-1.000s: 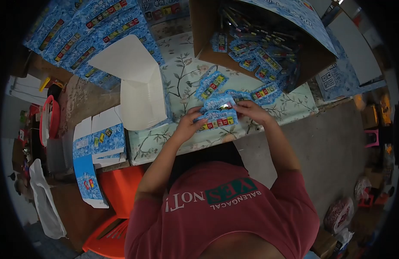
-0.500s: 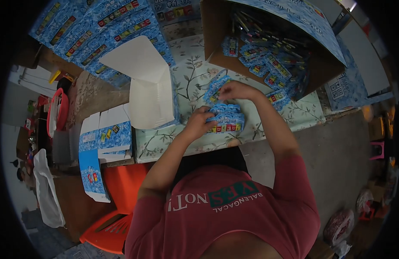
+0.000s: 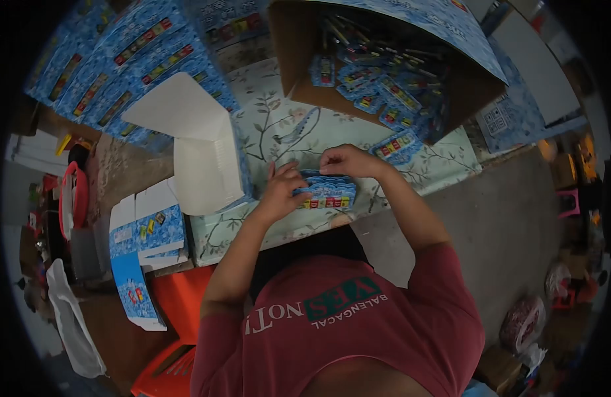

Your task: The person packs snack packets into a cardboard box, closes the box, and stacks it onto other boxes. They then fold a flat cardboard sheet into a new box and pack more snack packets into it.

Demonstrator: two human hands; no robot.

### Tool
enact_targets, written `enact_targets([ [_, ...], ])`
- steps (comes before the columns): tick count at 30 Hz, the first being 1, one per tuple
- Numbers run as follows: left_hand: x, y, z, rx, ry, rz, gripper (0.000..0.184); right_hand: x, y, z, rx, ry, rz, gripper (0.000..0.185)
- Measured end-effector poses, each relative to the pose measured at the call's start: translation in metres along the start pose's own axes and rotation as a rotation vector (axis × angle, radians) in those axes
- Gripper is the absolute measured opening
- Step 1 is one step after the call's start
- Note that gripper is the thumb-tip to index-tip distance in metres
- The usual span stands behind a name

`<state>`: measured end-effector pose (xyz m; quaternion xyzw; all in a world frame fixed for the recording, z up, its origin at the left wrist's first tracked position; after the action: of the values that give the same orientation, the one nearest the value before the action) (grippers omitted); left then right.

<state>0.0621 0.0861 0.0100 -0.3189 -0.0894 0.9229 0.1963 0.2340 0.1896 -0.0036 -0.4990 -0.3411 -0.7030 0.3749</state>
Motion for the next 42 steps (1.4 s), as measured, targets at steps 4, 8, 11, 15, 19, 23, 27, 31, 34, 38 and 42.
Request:
enact_targets([
  [4,0.005,-0.008,-0.005,0.048,0.141,0.081,0.017,-0.027,0.097,0.069,-0.942,0.711,-0.468,0.037],
  [8,-0.003,-0.001,-0.012,-0.069,0.106,-0.022,0.019,-0.065,0.132,0.08,-1.27,0.936,-0.698,0.054],
  [11,-0.007,-0.005,-0.013,-0.063,0.104,-0.046,0.019,-0.081,0.076,0.074,-1.133,0.465,-0.322,0.048],
  [15,-0.009,-0.004,-0.009,-0.04,0.092,-0.103,0.018,-0.056,-0.008,0.059,-0.971,0.33,-0.015,0.048],
  [19,-0.006,0.006,-0.004,-0.053,0.067,-0.105,0.016,-0.009,-0.039,0.055,-0.766,0.706,-0.422,0.044],
  [23,-0.006,0.01,-0.003,-0.068,0.058,-0.115,0.015,0.009,-0.067,0.026,-0.424,0.685,-0.669,0.053],
  [27,-0.003,0.015,-0.003,-0.093,0.054,-0.076,0.013,-0.027,-0.115,0.008,-0.428,0.825,-0.447,0.043],
  [31,-0.002,0.021,0.008,-0.121,0.037,-0.066,0.013,0.03,-0.104,0.021,-0.531,0.545,-0.004,0.028],
  [34,-0.018,0.016,0.023,-0.169,-0.176,-0.184,0.013,0.05,-0.068,-0.01,-0.219,0.777,0.067,0.021],
  [38,0.0,0.012,0.012,-0.134,-0.069,-0.119,0.014,0.044,-0.067,0.0,0.259,0.42,0.111,0.017],
  [42,0.007,0.012,0.007,-0.076,0.12,-0.029,0.015,-0.009,-0.133,0.129,-0.398,0.766,-0.139,0.029],
])
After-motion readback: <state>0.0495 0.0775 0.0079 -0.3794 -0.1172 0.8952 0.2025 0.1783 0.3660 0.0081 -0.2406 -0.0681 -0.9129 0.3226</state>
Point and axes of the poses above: each hand's wrist, its own y-axis away from the middle knuckle, its own z-axis out of the back of the hand, x = y × z, the point moved 4 cm from there along -y, towards the middle knuckle, and after that the axes turned 2 degrees about -x, right-handed, at the moved point
